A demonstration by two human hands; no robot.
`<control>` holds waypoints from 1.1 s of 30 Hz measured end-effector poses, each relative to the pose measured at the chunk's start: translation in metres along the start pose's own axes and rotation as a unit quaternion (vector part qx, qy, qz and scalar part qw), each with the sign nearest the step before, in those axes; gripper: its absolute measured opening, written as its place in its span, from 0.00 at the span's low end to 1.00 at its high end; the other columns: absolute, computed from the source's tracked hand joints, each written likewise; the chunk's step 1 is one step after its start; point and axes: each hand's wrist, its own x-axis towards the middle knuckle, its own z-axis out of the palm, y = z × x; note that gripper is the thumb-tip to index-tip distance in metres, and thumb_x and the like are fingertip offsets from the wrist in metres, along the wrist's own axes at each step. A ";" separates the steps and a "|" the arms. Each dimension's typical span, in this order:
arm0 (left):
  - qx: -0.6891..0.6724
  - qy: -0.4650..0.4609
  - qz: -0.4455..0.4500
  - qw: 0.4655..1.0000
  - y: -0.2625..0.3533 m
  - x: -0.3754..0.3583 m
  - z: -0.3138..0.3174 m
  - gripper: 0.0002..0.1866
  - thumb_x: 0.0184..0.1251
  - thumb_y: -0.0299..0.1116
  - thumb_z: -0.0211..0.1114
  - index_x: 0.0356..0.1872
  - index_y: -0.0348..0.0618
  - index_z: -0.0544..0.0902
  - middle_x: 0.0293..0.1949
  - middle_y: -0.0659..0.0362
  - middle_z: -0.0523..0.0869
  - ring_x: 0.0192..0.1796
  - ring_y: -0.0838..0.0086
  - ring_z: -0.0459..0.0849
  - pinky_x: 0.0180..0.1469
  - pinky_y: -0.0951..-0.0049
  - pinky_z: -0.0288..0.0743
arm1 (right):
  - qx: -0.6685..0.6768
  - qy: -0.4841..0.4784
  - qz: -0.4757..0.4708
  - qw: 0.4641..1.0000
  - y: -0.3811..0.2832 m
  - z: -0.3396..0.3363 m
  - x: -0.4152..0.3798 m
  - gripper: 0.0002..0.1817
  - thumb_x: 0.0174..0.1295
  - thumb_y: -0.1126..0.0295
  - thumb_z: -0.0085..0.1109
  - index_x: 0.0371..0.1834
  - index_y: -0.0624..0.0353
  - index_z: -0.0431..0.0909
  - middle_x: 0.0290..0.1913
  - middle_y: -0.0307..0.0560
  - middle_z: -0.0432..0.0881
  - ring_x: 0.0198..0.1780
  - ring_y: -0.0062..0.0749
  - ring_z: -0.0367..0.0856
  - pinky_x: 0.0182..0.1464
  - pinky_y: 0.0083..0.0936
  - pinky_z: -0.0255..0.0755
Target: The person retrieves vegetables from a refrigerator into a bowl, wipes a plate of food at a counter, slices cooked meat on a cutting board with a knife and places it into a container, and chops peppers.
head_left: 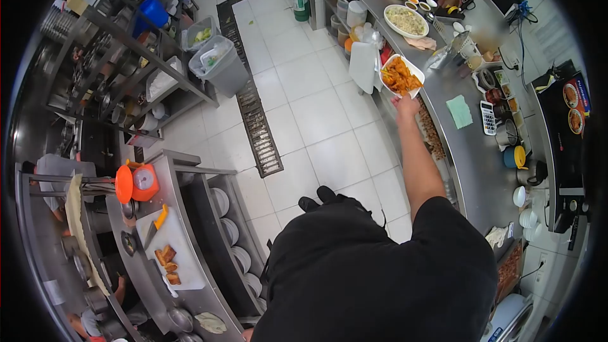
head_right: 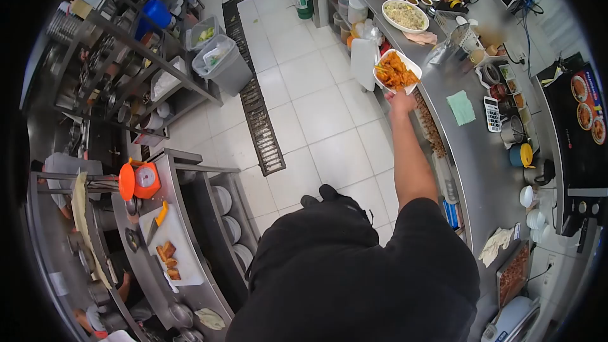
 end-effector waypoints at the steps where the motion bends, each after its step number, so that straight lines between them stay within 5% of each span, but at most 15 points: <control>1: 0.014 -0.010 -0.010 1.000 -0.003 -0.002 0.012 0.23 0.80 0.48 0.61 0.58 0.36 0.83 0.43 0.49 0.87 0.46 0.57 0.86 0.44 0.56 0.82 | 0.009 -0.003 0.011 1.000 0.002 0.006 0.000 0.17 0.73 0.75 0.52 0.61 0.72 0.69 0.43 0.57 0.84 0.31 0.35 0.85 0.30 0.32 0.87; 2: 0.027 -0.026 -0.015 0.999 -0.002 -0.001 0.025 0.23 0.79 0.48 0.61 0.58 0.36 0.83 0.44 0.50 0.87 0.46 0.57 0.86 0.45 0.56 0.82 | 0.000 -0.025 0.007 1.000 0.003 0.011 -0.003 0.15 0.74 0.72 0.50 0.59 0.69 0.70 0.42 0.54 0.83 0.34 0.37 0.85 0.38 0.36 0.89; 14: 0.159 -0.222 0.018 0.962 0.062 -0.023 0.231 0.24 0.78 0.49 0.61 0.61 0.39 0.80 0.48 0.50 0.86 0.51 0.58 0.84 0.47 0.57 0.81 | 0.049 -0.071 0.031 0.996 0.002 0.102 0.047 0.14 0.78 0.70 0.46 0.59 0.68 0.72 0.43 0.52 0.82 0.35 0.35 0.83 0.38 0.37 0.87; 25: 0.344 -0.295 0.057 0.889 0.164 -0.047 0.382 0.26 0.77 0.50 0.61 0.64 0.41 0.78 0.53 0.51 0.85 0.56 0.59 0.83 0.49 0.59 0.80 | 0.038 0.172 -0.019 0.984 -0.023 -0.066 0.084 0.13 0.75 0.71 0.50 0.55 0.70 0.71 0.36 0.53 0.84 0.24 0.35 0.83 0.26 0.31 0.84; 33: 0.441 -0.306 0.077 0.840 0.233 -0.011 0.470 0.27 0.77 0.50 0.61 0.66 0.42 0.76 0.56 0.51 0.84 0.60 0.60 0.82 0.51 0.60 0.79 | 0.078 0.093 0.029 0.992 -0.075 -0.128 0.090 0.15 0.76 0.65 0.56 0.52 0.69 0.77 0.40 0.54 0.87 0.32 0.32 0.87 0.28 0.31 0.85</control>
